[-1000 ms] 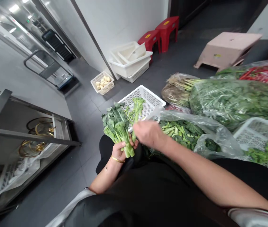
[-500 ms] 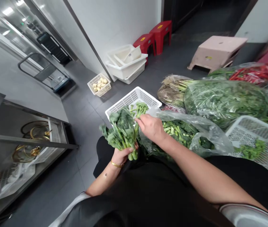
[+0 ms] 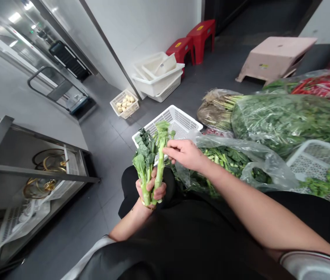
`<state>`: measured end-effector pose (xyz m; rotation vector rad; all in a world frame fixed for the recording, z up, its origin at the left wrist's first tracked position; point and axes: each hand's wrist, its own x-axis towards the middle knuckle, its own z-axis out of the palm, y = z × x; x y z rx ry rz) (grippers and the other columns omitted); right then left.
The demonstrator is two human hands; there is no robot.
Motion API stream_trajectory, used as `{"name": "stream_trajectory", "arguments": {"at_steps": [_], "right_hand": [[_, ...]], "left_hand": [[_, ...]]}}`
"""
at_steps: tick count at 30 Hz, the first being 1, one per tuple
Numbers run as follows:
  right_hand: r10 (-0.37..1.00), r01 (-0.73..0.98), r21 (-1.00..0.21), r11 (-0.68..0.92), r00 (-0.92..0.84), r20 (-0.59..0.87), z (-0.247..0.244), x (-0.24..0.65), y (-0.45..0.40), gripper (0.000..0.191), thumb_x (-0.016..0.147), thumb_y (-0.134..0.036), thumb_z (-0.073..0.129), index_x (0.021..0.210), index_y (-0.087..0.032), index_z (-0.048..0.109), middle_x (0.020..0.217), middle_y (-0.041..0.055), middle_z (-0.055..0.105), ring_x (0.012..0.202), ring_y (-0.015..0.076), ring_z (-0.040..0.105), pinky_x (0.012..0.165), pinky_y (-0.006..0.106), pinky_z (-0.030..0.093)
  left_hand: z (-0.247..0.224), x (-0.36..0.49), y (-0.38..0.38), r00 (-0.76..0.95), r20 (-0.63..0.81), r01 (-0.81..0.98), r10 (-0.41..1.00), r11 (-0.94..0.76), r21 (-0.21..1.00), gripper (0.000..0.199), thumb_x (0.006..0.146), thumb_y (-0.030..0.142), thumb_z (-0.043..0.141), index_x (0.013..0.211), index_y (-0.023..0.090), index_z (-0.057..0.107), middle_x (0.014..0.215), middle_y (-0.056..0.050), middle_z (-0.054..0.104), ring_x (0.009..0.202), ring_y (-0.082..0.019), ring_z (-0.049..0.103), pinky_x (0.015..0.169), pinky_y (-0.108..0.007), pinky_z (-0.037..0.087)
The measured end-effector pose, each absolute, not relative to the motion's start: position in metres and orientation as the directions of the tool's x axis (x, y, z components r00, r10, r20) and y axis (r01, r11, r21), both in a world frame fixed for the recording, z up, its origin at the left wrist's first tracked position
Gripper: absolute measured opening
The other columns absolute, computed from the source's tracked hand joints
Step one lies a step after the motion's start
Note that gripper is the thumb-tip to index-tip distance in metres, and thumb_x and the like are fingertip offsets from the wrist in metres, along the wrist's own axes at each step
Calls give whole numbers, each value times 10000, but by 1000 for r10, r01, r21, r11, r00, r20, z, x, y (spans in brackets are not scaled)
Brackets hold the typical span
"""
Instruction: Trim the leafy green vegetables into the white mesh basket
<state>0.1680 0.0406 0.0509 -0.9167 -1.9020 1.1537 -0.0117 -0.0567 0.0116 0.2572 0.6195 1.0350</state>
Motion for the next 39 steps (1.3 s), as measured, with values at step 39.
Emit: {"name": "stream_trajectory", "arguments": {"at_steps": [39], "right_hand": [[930,468,-861,199,-369,14,24,194,22,351,826,-525,487,758,-205,614,555,-17,570,508,129,518,518,246,375]], "left_hand": [[3,-3,-57,245,-224,-375,943,306,875,283,537,377,713,650,121,666,645,-96,624,708,-245,596,687,-380,450]]}}
